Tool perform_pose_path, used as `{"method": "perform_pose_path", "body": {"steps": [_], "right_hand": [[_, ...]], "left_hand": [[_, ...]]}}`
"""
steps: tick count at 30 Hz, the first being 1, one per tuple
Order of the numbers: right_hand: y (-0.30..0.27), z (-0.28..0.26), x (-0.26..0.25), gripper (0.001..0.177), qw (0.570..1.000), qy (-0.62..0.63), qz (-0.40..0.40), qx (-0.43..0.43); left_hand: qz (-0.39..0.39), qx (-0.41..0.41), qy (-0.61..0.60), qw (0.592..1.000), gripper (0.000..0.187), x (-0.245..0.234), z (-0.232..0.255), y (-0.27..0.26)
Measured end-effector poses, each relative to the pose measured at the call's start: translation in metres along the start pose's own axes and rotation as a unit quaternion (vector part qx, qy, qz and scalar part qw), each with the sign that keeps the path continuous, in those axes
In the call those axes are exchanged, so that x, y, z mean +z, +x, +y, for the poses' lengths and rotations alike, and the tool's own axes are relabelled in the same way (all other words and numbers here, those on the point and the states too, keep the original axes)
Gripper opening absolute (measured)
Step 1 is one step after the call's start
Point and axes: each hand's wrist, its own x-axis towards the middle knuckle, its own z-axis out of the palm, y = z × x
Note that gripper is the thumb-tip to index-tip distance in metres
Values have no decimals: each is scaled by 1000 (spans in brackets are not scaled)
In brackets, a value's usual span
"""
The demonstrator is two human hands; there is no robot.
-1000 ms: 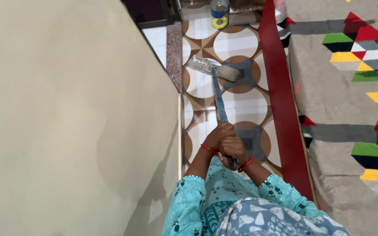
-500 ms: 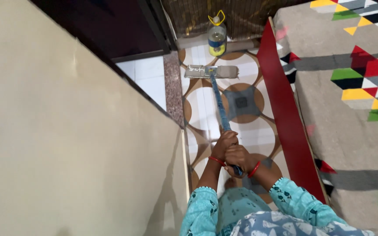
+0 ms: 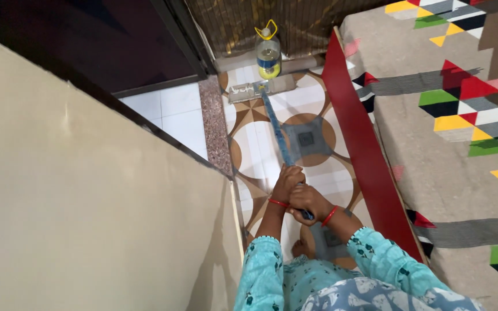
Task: The person mops a patterned tiled floor using a flat mop with a long handle. They move the mop back and forth across the floor, navigating around a plastic chair and a small rug.
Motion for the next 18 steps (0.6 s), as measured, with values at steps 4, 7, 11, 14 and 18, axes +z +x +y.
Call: {"method": "perform_pose_path", "body": {"steps": [4,7,11,14,18], "right_hand": [[-19,-20,12,8,1000,3,-19,-15],[-45,-46,32,10,1000,-16,-16,-3],[-90,-88,39,14,1000,-21,2,11],[-126,-132,36,10,1000,6,22,-13],[-177,-198,27,14,999,7,41,0]], "left_hand": [[34,1,9,999,10,21,6,-30],[6,-10,7,1000,11,29,23,-61],[-4,-13,13,1000,8,43,74,-97],[-45,-31,20,998,7,56,115,-123],[-6,-29,-2,1000,6,90,182,-169]]}}
